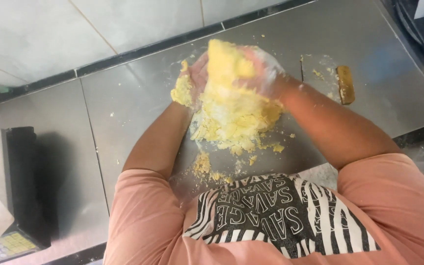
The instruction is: Kneading a large mass of yellow dough on a stainless steel counter, using a bench scraper to clean the surface, and then washing hands in a sink.
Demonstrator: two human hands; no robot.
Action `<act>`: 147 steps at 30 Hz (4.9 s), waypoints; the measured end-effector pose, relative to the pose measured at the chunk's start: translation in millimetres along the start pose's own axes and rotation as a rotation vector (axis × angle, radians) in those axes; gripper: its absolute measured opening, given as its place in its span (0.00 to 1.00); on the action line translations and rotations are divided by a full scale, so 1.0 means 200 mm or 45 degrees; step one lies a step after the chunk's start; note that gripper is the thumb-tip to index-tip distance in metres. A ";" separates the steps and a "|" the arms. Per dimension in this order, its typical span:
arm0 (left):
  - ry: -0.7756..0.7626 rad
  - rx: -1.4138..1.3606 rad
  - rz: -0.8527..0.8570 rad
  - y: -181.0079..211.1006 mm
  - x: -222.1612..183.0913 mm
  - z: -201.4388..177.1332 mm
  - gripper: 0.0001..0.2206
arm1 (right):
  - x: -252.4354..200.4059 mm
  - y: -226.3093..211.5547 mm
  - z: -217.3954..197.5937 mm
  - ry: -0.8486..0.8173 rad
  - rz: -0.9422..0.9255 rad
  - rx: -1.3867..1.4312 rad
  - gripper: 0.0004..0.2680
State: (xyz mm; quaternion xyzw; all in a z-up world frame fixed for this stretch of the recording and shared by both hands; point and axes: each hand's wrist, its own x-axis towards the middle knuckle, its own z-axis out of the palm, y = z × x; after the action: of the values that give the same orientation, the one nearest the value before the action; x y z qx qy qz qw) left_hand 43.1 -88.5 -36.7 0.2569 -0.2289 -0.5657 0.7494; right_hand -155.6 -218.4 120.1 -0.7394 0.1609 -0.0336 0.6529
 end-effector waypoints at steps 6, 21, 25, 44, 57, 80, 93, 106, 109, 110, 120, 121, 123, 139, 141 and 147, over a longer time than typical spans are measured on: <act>0.117 0.166 0.060 0.19 -0.12 -0.30 0.44 | -0.33 0.04 0.48 -0.240 -0.748 -1.550 0.44; 0.271 2.963 0.777 -0.02 -0.57 0.61 0.31 | -0.48 0.33 0.13 0.328 -1.030 -1.127 0.17; 0.198 2.943 0.433 -0.15 -0.84 0.79 0.42 | -0.48 0.57 0.27 0.235 -1.094 -1.154 0.30; 0.749 2.926 0.234 0.02 -0.35 0.13 0.36 | 0.24 0.23 0.26 -0.049 -0.101 -1.232 0.34; 1.401 1.311 0.010 0.32 -0.38 -0.56 0.39 | 0.68 0.08 0.05 0.021 0.128 -0.681 0.21; 0.554 2.589 -0.260 0.06 -0.68 1.08 0.36 | -0.34 0.27 0.06 -0.056 -1.618 -1.201 0.26; 0.587 2.484 0.952 -0.44 -0.97 0.99 0.45 | -0.55 0.52 0.30 0.164 -1.401 -1.203 0.40; 0.687 2.880 0.435 -0.01 -0.46 0.49 0.37 | 0.33 0.35 0.23 -0.133 -0.412 -1.302 0.38; 0.667 2.665 -0.279 0.18 -0.33 0.46 0.35 | 0.53 0.16 0.19 -0.281 0.036 -1.283 0.35; 0.752 2.475 -0.370 0.24 -0.28 0.45 0.35 | 0.60 0.07 0.18 -0.349 0.239 -1.270 0.35; 0.999 1.211 -0.366 0.73 -0.32 0.42 0.41 | 0.64 0.06 -0.03 -0.659 0.009 -0.646 0.31; 1.089 1.297 -0.366 0.70 -0.28 0.21 0.48 | 0.62 -0.04 0.01 -0.463 -0.058 -0.810 0.29; 1.177 1.390 -0.354 0.64 -0.21 -0.02 0.57 | 0.62 -0.14 0.09 -0.253 -0.137 -0.971 0.29; -0.039 2.152 1.054 0.12 -0.79 0.62 0.30 | -0.11 0.42 0.13 -0.019 -1.210 -1.055 0.33; -0.081 2.347 1.091 0.06 -0.90 0.77 0.33 | -0.35 0.41 0.17 0.003 -1.243 -1.078 0.37; 0.247 2.551 1.189 -0.15 -0.81 0.99 0.30 | -0.59 0.40 0.07 -0.070 -1.248 -1.014 0.34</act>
State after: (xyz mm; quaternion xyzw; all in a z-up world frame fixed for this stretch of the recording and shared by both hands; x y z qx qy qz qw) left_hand -146.1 36.1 87.0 0.6782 -0.5974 0.2359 0.3570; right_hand -279.0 -178.5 59.6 -0.9142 -0.2130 -0.2473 0.2404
